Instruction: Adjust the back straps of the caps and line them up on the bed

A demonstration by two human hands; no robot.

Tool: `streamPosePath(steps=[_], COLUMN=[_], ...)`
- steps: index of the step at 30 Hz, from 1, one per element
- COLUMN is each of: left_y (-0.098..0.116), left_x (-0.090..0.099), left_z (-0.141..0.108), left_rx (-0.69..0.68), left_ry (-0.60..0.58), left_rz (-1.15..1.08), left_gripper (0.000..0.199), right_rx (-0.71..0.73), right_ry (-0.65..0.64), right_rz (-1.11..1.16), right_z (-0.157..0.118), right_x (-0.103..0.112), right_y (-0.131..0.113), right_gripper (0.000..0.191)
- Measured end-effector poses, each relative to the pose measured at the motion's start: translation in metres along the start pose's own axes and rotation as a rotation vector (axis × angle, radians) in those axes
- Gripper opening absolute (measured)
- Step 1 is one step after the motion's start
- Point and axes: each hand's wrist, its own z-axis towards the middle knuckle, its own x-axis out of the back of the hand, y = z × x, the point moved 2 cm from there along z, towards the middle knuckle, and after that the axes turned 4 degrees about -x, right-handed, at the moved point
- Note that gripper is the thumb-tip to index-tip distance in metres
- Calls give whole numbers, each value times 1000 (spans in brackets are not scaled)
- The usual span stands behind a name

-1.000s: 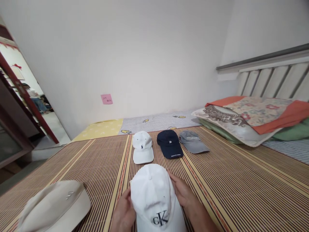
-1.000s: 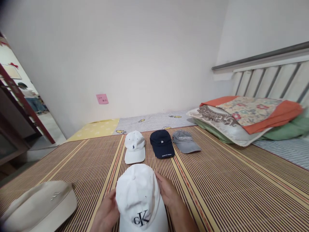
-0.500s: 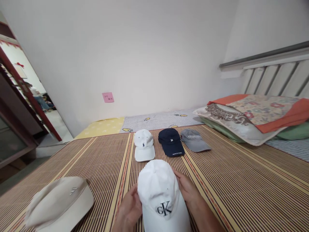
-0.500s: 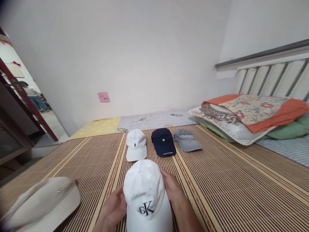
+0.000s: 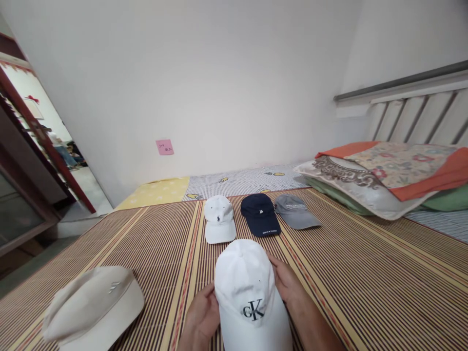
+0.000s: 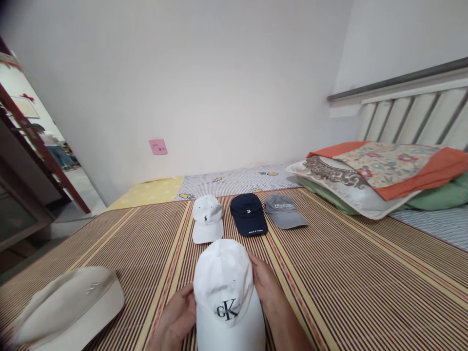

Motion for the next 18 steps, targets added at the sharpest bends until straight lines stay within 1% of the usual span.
streamPosePath(steps=[3,6,13,18], left_y=[1,4,16,16], left_x=[-1,-2,2,2], left_z=[0,0,1,-1], left_rx=[-32,-72,-154,-164], left_ry=[42,62,107,98], left_rz=[6,-14,-54,-33], left_gripper=[27,29,32,39], right_rx=[27,83,197,261], right_ry=[-7,-9,7,28], right_rz=[-18,-52,-184,-257], right_z=[-1,-1,0,-3], right_x=[0,1,4,2], right_y=[-1,0,9,7], right_gripper=[23,17,12,17])
